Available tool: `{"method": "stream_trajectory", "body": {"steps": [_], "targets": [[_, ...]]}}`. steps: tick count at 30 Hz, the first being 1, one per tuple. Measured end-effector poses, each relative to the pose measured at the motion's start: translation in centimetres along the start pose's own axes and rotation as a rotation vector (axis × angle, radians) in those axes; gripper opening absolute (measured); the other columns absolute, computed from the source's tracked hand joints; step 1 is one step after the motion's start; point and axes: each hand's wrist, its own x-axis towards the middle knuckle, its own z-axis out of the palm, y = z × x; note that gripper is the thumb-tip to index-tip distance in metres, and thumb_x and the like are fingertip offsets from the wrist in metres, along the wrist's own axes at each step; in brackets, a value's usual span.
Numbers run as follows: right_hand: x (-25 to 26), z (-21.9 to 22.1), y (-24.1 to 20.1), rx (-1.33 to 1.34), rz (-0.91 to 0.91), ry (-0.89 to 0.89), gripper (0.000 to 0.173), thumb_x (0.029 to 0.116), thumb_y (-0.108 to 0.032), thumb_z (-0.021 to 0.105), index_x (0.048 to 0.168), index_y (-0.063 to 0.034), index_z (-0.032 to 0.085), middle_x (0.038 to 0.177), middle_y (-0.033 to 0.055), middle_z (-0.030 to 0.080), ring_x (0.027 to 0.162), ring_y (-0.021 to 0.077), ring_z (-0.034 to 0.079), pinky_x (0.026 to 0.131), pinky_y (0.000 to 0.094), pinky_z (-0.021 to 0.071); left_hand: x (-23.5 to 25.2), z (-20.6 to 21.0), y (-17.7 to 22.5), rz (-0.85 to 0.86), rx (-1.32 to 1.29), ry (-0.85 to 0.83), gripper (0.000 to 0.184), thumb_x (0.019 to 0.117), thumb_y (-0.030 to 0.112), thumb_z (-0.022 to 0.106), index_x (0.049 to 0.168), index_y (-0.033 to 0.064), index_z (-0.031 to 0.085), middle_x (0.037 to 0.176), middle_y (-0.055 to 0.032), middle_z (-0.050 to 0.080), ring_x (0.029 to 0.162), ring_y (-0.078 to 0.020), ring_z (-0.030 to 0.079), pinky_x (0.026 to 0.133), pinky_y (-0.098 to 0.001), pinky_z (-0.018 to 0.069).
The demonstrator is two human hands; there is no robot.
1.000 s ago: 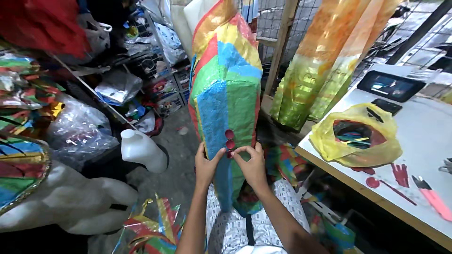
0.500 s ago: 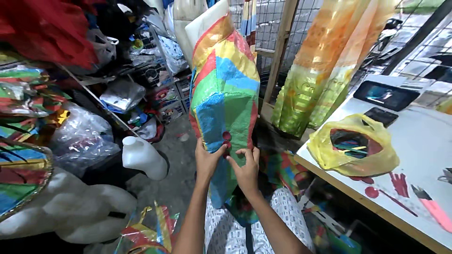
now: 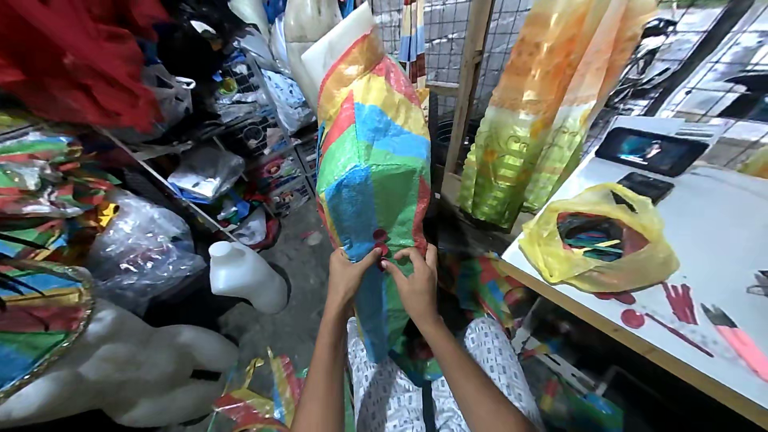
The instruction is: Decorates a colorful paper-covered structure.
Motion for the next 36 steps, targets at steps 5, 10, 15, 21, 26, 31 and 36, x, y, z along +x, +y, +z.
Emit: {"method": "stream_trajectory", "body": {"steps": [5,10,15,21,26,31,36], "targets": [[0.3,-0.3,-0.4,-0.002,0.053,-0.049,0.026,0.0823,-0.02,0.084,0.095,-0.0004,0.073,0.12,0.0279,0.059,0.11,0.0407,0.06,0.092,0.0512,0.0524,0.1,-0.2,-0.3,-0.013,0.03,-0.006,0.032,0.0852,0.009,0.082,0.109,-0.0033,0.064,0.089,-0.0072,0.072,0.08,-0.0101,0.071,0.077,-0.0296,0.0603],[-0.3,-1.5,0.2,0.11,0.02,-0.061,0.02,0.086,-0.024,0.079,0.094,-0.0056,0.075,0.113,0.0189,0.061,0.105,0.0256,0.059,0.088,0.0365,0.0519,-0.9,-1.4,-1.3,0.024,-0.083,-0.107,0.064,0.078,0.004,0.084,0.132,-0.0052,0.05,0.109,-0.0111,0.07,0.098,-0.0126,0.071,0.088,-0.0301,0.0609],[-1.0,-2.0,1.2,0.205,-0.021,-0.054,0.016,0.0901,-0.022,0.074,0.096,-0.0067,0.076,0.102,0.0088,0.066,0.099,0.0143,0.059,0.088,0.0285,0.05,-1.8,-1.1,-2.1,0.056,-0.04,-0.066,0.099,0.0669,0.009,0.092,0.148,-0.0002,0.036,0.121,-0.0118,0.067,0.106,-0.0119,0.07,0.092,-0.0283,0.0593],[-1.1,-1.7,0.7,0.234,-0.018,-0.062,0.017,0.0924,-0.021,0.071,0.099,-0.0059,0.076,0.105,0.0098,0.07,0.106,0.0168,0.062,0.094,0.0325,0.0502,-2.0,-0.9,-2.0,0.057,-0.013,-0.051,0.09,0.0727,0.008,0.089,0.147,-0.0002,0.038,0.121,-0.0119,0.067,0.106,-0.011,0.068,0.093,-0.0275,0.0578],[0.2,-1.7,-0.2,0.151,-0.152,0.038,0.039,0.0863,-0.021,0.079,0.114,0.0034,0.069,0.117,0.0217,0.064,0.109,0.0253,0.061,0.093,0.0352,0.0527,-1.4,-1.0,-1.8,0.082,0.016,-0.088,0.086,0.0742,0.007,0.088,0.145,-0.0003,0.04,0.121,-0.0126,0.067,0.108,-0.0122,0.068,0.095,-0.0299,0.0577],[1.2,-1.1,-0.6,0.096,-0.182,0.032,0.09,0.0834,-0.026,0.083,0.156,0.0016,0.037,0.155,0.0242,0.044,0.139,0.0336,0.049,0.112,0.046,0.0441,-1.1,-0.9,-2.1,0.091,0.053,-0.077,0.087,0.073,0.007,0.089,0.145,-0.0012,0.041,0.121,-0.015,0.066,0.108,-0.0147,0.068,0.095,-0.0322,0.0576],[1.9,-0.9,-1.3,0.15,-0.017,0.004,0.123,0.0772,-0.02,0.088,0.164,-0.0027,0.004,0.166,0.0245,0.024,0.145,0.0323,0.042,0.114,0.0434,0.0412,-1.0,-0.7,-2.2,0.063,0.078,-0.042,0.085,0.0738,0.009,0.089,0.144,-0.0018,0.043,0.124,-0.0182,0.064,0.112,-0.0191,0.066,0.098,-0.0363,0.0554]]}}
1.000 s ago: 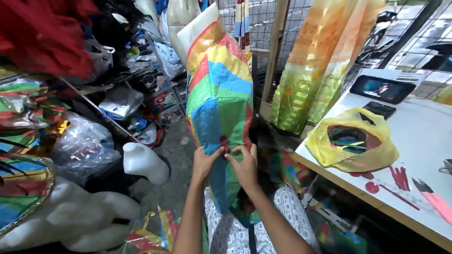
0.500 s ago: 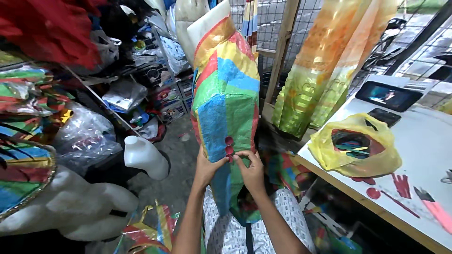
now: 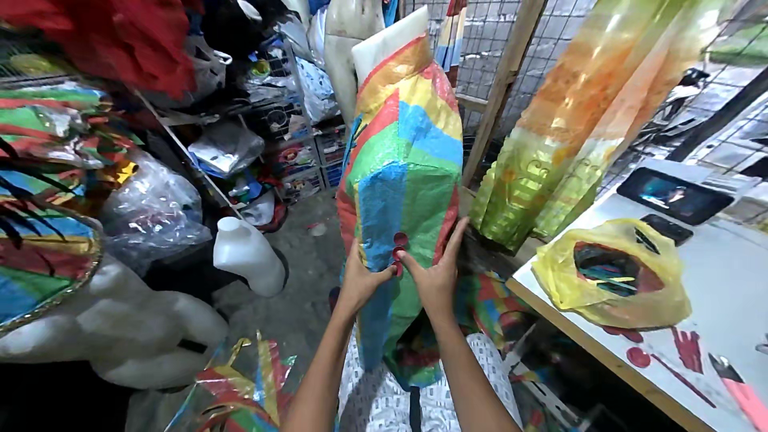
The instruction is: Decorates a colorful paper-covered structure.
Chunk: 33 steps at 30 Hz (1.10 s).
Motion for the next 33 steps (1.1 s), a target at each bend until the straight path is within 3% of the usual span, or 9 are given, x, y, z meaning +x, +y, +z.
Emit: {"method": "stream_trajectory", "body": {"steps": [2,5,8,15,22,29,33], "targets": [[0.4,-0.2,-0.3,0.032,0.142,-0.045,0.125,0.0757,-0.018,0.09,0.164,-0.0053,0.002,0.163,0.0244,0.03,0.143,0.0308,0.044,0.113,0.0436,0.0421,0.1,0.0,0.0,-0.002,0.0,0.003,0.083,0.0737,0.009,0.089,0.143,0.0001,0.044,0.123,-0.0168,0.065,0.111,-0.0186,0.067,0.098,-0.0365,0.056],[0.9,-0.3,-0.7,-0.02,0.28,-0.096,0.105,0.0755,-0.022,0.091,0.155,0.0038,0.028,0.135,0.027,0.058,0.124,0.0304,0.059,0.104,0.0445,0.049,0.1,-0.1,0.0,-0.004,0.009,0.003,0.083,0.0751,0.008,0.088,0.144,0.0001,0.044,0.124,-0.0174,0.065,0.113,-0.0196,0.066,0.098,-0.0376,0.0553],[1.3,-0.2,-1.1,-0.068,0.314,-0.127,0.089,0.0762,-0.025,0.091,0.144,0.006,0.042,0.118,0.0242,0.065,0.11,0.0294,0.064,0.097,0.046,0.052,0.2,0.1,-0.1,-0.003,0.006,0.013,0.082,0.0757,0.008,0.088,0.144,0.0,0.044,0.124,-0.0175,0.065,0.113,-0.0195,0.066,0.099,-0.0376,0.0552],[1.5,0.0,-1.8,-0.195,0.31,-0.139,0.079,0.0789,-0.029,0.089,0.137,0.0061,0.049,0.11,0.0255,0.067,0.105,0.0368,0.065,0.094,0.0529,0.0514,0.1,0.7,-0.1,-0.016,0.066,0.054,0.08,0.0764,0.012,0.088,0.144,0.0051,0.047,0.123,-0.0189,0.066,0.112,-0.0247,0.066,0.098,-0.0446,0.0549],[1.5,0.1,-2.1,-0.285,0.265,-0.137,0.072,0.0807,-0.033,0.088,0.131,0.006,0.053,0.095,0.0224,0.069,0.091,0.0357,0.068,0.083,0.0534,0.0534,0.0,1.2,0.2,-0.014,0.074,0.078,0.083,0.0769,0.011,0.088,0.147,0.0044,0.044,0.125,-0.0198,0.065,0.113,-0.0256,0.066,0.099,-0.0449,0.0543],[1.5,0.0,-2.4,-0.343,0.266,-0.147,0.073,0.0821,-0.035,0.086,0.132,0.0064,0.053,0.093,0.0224,0.069,0.088,0.0367,0.069,0.082,0.0544,0.054,0.2,1.5,0.2,-0.04,0.089,0.11,0.086,0.0766,0.013,0.09,0.148,0.0053,0.043,0.128,-0.0194,0.064,0.118,-0.0264,0.064,0.102,-0.0468,0.0521],[1.4,-0.1,-2.0,-0.285,0.248,-0.118,0.078,0.0812,-0.033,0.087,0.136,0.0069,0.05,0.099,0.025,0.069,0.095,0.0389,0.068,0.086,0.0558,0.0531,0.3,1.4,0.1,-0.034,0.087,0.109,0.089,0.077,0.013,0.09,0.15,0.0021,0.041,0.131,-0.0217,0.062,0.12,-0.0278,0.063,0.104,-0.0462,0.051]]}}
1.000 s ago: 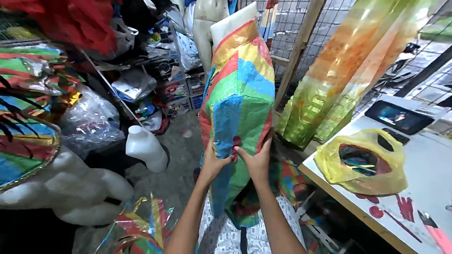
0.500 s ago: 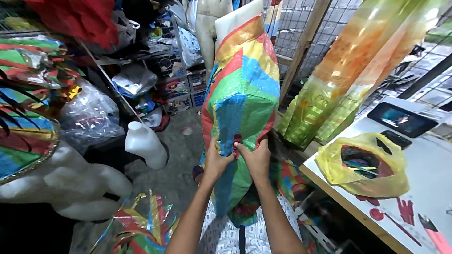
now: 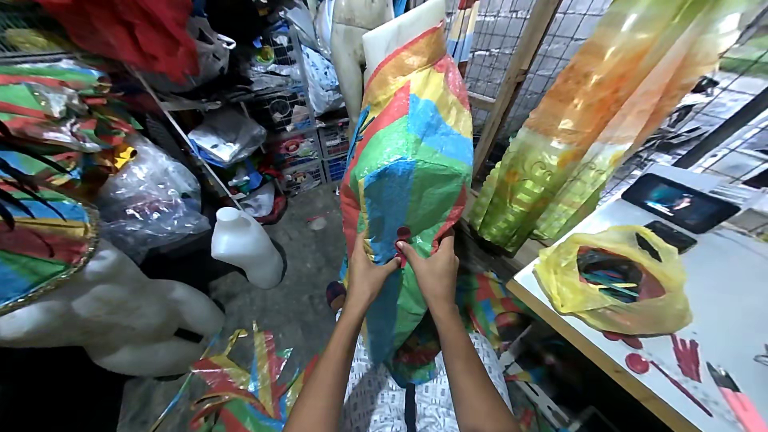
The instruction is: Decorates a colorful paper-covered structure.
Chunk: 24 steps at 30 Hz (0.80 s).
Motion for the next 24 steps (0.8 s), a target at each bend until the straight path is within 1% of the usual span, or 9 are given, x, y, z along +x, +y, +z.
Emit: {"method": "stream_trajectory", "body": {"steps": [3,5,7,10,14,17,18,21,24], "targets": [[0.1,-0.7,2.2,0.231,-0.044,-0.057,0.085,0.0832,-0.031,0.085,0.147,0.0044,0.04,0.12,0.0232,0.065,0.107,0.0271,0.065,0.094,0.0441,0.0537,-0.4,-1.3,-0.7,0.012,-0.088,-0.083,0.087,0.0793,0.018,0.089,0.149,0.0019,0.041,0.13,-0.0181,0.063,0.117,-0.0211,0.065,0.101,-0.0401,0.0543],[0.2,-1.5,4.4,0.442,-0.032,-0.166,0.077,0.0878,-0.026,0.079,0.148,0.0015,0.04,0.128,0.0164,0.063,0.111,0.0146,0.065,0.095,0.0309,0.0556,-0.9,-2.6,-1.5,0.025,-0.205,-0.139,0.069,0.0843,0.016,0.082,0.142,0.0008,0.049,0.122,-0.013,0.067,0.108,-0.0149,0.069,0.095,-0.0339,0.0585],[-0.1,-2.3,5.9,0.612,-0.003,-0.247,0.054,0.0921,-0.015,0.072,0.138,0.0038,0.051,0.12,0.0104,0.068,0.104,0.0077,0.067,0.091,0.0241,0.0567,-1.2,-3.5,-2.6,0.07,-0.293,-0.146,0.041,0.0901,0.009,0.073,0.127,-0.0031,0.061,0.109,-0.0075,0.072,0.098,-0.0095,0.07,0.09,-0.0288,0.0594],[-0.2,-2.6,6.8,0.676,-0.032,-0.214,0.013,0.0925,-0.003,0.067,0.105,0.0012,0.066,0.091,-0.0007,0.071,0.083,0.0016,0.068,0.08,0.0201,0.0582,-0.9,-3.7,-3.8,0.091,-0.378,-0.104,0.011,0.0919,-0.001,0.067,0.102,0.0003,0.071,0.089,0.0004,0.075,0.083,-0.005,0.071,0.081,-0.0255,0.0603],[0.2,-2.1,6.8,0.624,0.007,-0.094,0.004,0.0901,0.001,0.072,0.087,-0.0008,0.071,0.076,-0.002,0.07,0.07,0.0004,0.064,0.071,0.0186,0.0557,-0.1,-3.2,-4.1,0.047,-0.405,-0.016,0.007,0.0898,-0.004,0.07,0.089,0.0027,0.071,0.08,0.0013,0.073,0.075,-0.0051,0.069,0.074,-0.0245,0.0591],[0.6,-2.3,6.6,0.565,-0.038,-0.096,0.003,0.0908,-0.003,0.072,0.09,-0.0002,0.07,0.078,-0.0021,0.07,0.071,-0.0014,0.064,0.071,0.0163,0.0551,0.0,-3.5,-2.9,0.14,-0.411,-0.068,0.026,0.0902,0.001,0.065,0.116,0.0,0.062,0.099,0.002,0.072,0.091,-0.0035,0.069,0.086,-0.0243,0.0584],[0.7,-2.4,6.6,0.548,-0.057,-0.112,0.005,0.0913,-0.004,0.072,0.093,0.0002,0.07,0.08,-0.0018,0.07,0.072,-0.0017,0.064,0.072,0.0162,0.0555,0.2,-3.6,-2.5,0.166,-0.394,-0.064,0.027,0.0907,0.003,0.064,0.117,0.0005,0.063,0.098,0.0039,0.072,0.09,-0.0021,0.069,0.086,-0.0235,0.0587],[1.0,-2.6,7.0,0.495,-0.096,-0.121,0.008,0.093,-0.006,0.071,0.095,0.0014,0.071,0.079,-0.0015,0.07,0.07,-0.0016,0.064,0.07,0.0171,0.0555,1.4,-3.7,-1.9,0.179,-0.344,0.091,0.01,0.089,-0.004,0.069,0.086,0.0057,0.069,0.074,0.0071,0.069,0.069,-0.001,0.065,0.07,-0.0211,0.0565],[1.1,-2.9,7.9,0.545,-0.07,-0.114,0.009,0.096,-0.004,0.066,0.096,0.0025,0.072,0.076,-0.0011,0.07,0.063,0.0007,0.063,0.064,0.0177,0.0553,2.3,-3.1,-1.9,0.174,-0.369,0.164,0.02,0.0849,-0.008,0.071,0.079,0.0093,0.062,0.07,0.0071,0.064,0.066,-0.002,0.062,0.067,-0.0215,0.0551]]}}
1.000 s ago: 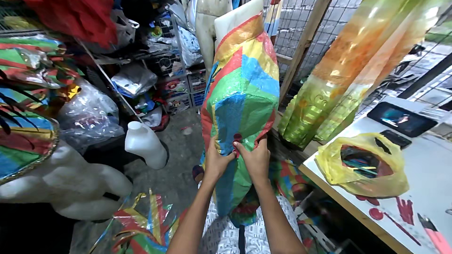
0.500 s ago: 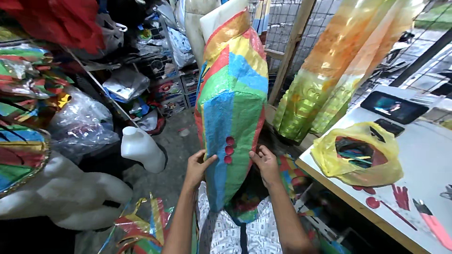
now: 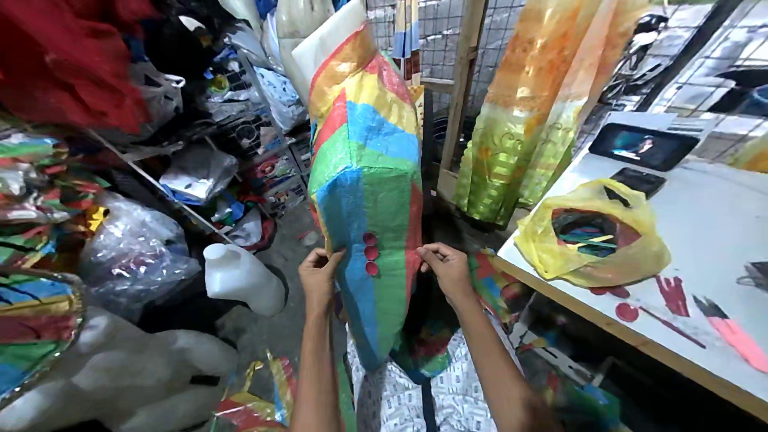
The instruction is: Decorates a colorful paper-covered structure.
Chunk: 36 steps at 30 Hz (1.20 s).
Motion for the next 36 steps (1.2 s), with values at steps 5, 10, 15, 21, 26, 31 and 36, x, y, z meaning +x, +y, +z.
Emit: {"method": "stream_trajectory", "body": {"steps": [5,10,15,21,26,31,36], "targets": [[-2.7,-3.4,1.9,0.003,0.306,-0.094,0.02,0.1045,-0.013,0.056,0.106,0.0019,0.07,0.068,-0.0044,0.067,0.046,-0.0029,0.048,0.045,0.0145,0.039,-1.3,1.0,-1.2,0.122,0.085,0.007,0.01,0.0924,-0.001,0.065,0.084,0.0044,0.063,0.07,0.0099,0.063,0.065,0.0033,0.062,0.066,-0.0163,0.055],[-11.9,-11.3,6.4,-0.389,0.873,-0.482,0.055,0.1108,-0.044,0.038,0.11,0.0009,0.07,0.066,0.004,0.059,0.053,0.0107,0.05,0.057,0.0312,0.0471,-3.9,-1.1,-3.7,0.323,0.33,0.061,0.024,0.0987,0.002,0.055,0.11,-0.0188,0.058,0.094,-0.0108,0.063,0.085,0.0006,0.058,0.08,-0.0155,0.0496],[-17.8,-20.5,0.8,-0.738,1.008,-0.438,0.046,0.108,-0.037,0.051,0.113,0.0047,0.069,0.095,0.0213,0.069,0.079,0.0303,0.066,0.077,0.0499,0.0541,-11.1,3.4,0.5,0.677,0.351,-0.049,0.018,0.1029,0.016,0.06,0.109,-0.0006,0.059,0.107,-0.0025,0.062,0.103,0.0015,0.058,0.089,-0.0164,0.0487],[-17.9,-26.9,-14.0,-1.006,0.294,0.149,0.036,0.105,-0.027,0.053,0.103,0.0018,0.074,0.088,0.0157,0.073,0.078,0.0256,0.071,0.075,0.0471,0.0595,-17.4,19.9,0.1,0.694,0.352,-0.979,0.021,0.0956,0.019,0.07,0.108,0.0047,0.078,0.111,-0.0181,0.072,0.104,-0.0306,0.07,0.091,-0.0429,0.0583],[-18.0,-32.4,-16.6,-1.137,0.314,0.823,0.039,0.1039,-0.032,0.059,0.123,0.0015,0.066,0.095,0.0225,0.07,0.084,0.0382,0.067,0.077,0.0618,0.0505,-19.7,28.0,-0.7,0.756,0.482,-1.266,0.038,0.0943,0.013,0.07,0.131,0.0048,0.069,0.126,-0.0241,0.066,0.111,-0.0435,0.065,0.091,-0.058,0.0534],[-15.1,-35.7,-13.4,-0.931,0.408,0.826,0.07,0.0961,-0.03,0.072,0.151,0.001,0.042,0.135,0.0278,0.059,0.115,0.043,0.061,0.096,0.0604,0.0487,-20.2,30.2,-3.3,0.964,0.444,-1.174,0.026,0.0948,0.005,0.065,0.118,0.0039,0.075,0.113,-0.0191,0.072,0.099,-0.0394,0.071,0.079,-0.0528,0.0576],[-12.2,-36.3,-9.9,-0.933,0.397,0.791,0.063,0.0952,-0.035,0.073,0.142,0.0,0.051,0.114,0.0262,0.067,0.103,0.0392,0.066,0.09,0.0604,0.0504,-20.6,29.3,-3.9,0.979,0.258,-0.99,0.017,0.0935,0.005,0.066,0.105,0.0075,0.079,0.096,-0.013,0.075,0.083,-0.0288,0.074,0.07,-0.0414,0.0601]]}}
